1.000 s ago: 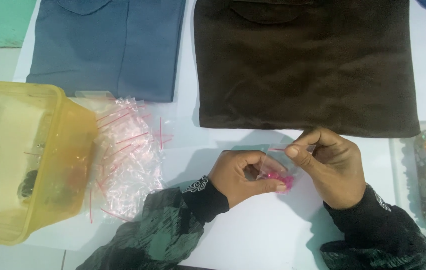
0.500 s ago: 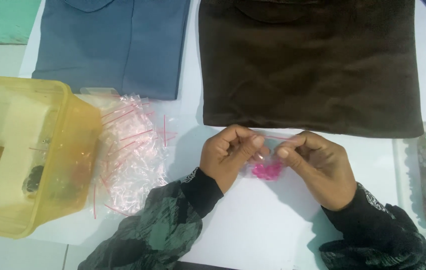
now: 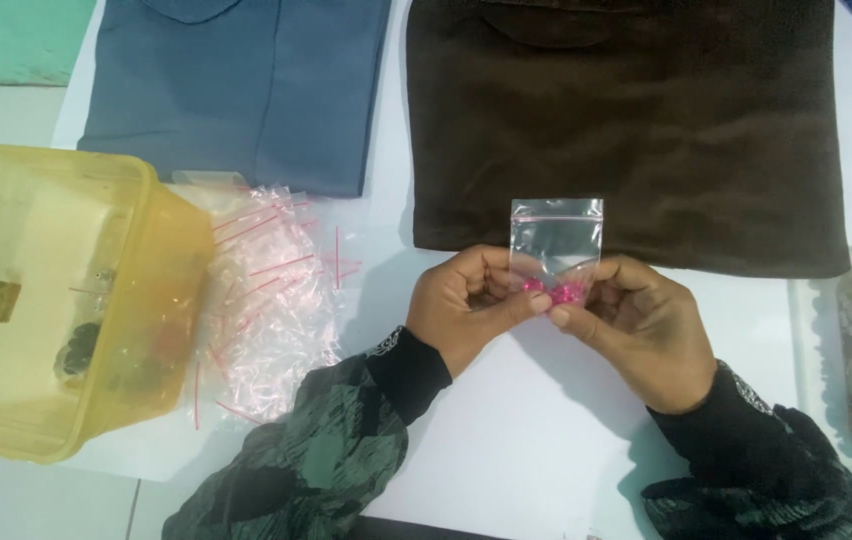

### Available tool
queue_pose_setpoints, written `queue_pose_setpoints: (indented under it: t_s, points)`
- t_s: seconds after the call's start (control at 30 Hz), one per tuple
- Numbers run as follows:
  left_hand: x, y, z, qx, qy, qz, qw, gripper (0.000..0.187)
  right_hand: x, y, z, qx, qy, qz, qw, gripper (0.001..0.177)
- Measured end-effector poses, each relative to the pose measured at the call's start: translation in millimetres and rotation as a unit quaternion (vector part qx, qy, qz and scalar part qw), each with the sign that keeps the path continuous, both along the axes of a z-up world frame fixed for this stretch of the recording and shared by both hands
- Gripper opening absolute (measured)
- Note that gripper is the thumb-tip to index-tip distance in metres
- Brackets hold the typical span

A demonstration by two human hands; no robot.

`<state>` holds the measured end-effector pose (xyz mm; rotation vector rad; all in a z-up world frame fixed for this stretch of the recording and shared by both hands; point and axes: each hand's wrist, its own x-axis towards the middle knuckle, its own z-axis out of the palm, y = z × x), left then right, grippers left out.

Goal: Sorting various colored buttons from a container and bagging them into small plastic pouches.

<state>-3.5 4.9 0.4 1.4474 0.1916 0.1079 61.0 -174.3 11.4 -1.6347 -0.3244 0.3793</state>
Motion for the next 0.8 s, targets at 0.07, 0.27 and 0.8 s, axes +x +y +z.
queue_pose_setpoints:
  t_s: [0.07, 0.27, 0.8]
  points:
    - [0, 2, -1, 0.001, -0.003, -0.005, 1.0, 0.032, -1, 1, 3, -0.008, -0.005, -0.006, 1.0, 0.028]
    - [-1, 0, -1, 0.028, -0.007, -0.001, 1.0, 0.029, 2, -5, -12, -0.009, -0.018, -0.01, 1.0, 0.023]
    - [2, 2, -7, 0.132, -0.055, 0.052, 0.988, 0.021, 0, -5, 5, -0.104, -0.289, 0.04, 0.951, 0.025]
